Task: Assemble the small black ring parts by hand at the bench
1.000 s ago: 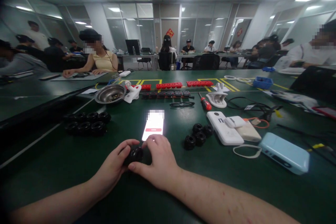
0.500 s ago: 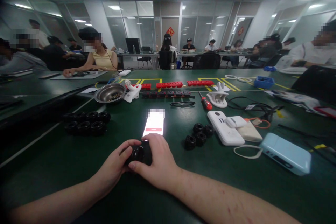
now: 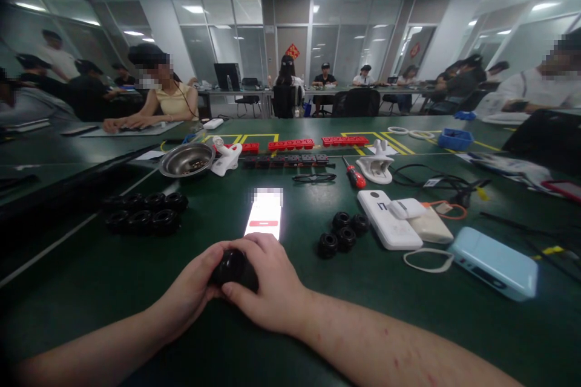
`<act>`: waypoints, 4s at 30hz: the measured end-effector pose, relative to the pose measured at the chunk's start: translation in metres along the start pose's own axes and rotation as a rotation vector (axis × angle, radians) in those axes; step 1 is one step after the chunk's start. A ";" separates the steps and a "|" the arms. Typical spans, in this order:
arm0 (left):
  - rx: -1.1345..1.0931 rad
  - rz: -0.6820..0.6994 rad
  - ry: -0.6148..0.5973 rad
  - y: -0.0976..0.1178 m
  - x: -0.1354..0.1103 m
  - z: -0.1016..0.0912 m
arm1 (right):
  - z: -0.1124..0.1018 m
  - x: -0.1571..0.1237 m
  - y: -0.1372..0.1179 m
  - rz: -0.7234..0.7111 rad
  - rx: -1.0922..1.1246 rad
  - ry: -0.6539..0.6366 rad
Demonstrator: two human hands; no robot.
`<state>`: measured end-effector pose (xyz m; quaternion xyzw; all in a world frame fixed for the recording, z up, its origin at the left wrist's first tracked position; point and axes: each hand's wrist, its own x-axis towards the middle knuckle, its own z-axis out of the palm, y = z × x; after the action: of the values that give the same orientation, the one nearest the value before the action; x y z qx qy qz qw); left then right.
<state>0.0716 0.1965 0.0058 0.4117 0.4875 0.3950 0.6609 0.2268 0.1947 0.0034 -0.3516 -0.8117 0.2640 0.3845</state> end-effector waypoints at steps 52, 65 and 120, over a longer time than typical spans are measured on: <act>0.071 0.015 0.042 0.000 -0.004 0.004 | 0.001 0.003 0.006 0.067 -0.130 0.007; 0.013 0.034 0.037 -0.002 -0.003 0.002 | -0.003 0.001 0.001 -0.048 -0.112 0.037; -0.005 0.010 0.058 -0.001 -0.003 0.003 | -0.002 0.004 0.002 -0.043 -0.205 0.005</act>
<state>0.0737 0.1930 0.0067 0.4008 0.5036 0.4114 0.6454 0.2270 0.1991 0.0045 -0.3722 -0.8409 0.1701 0.3541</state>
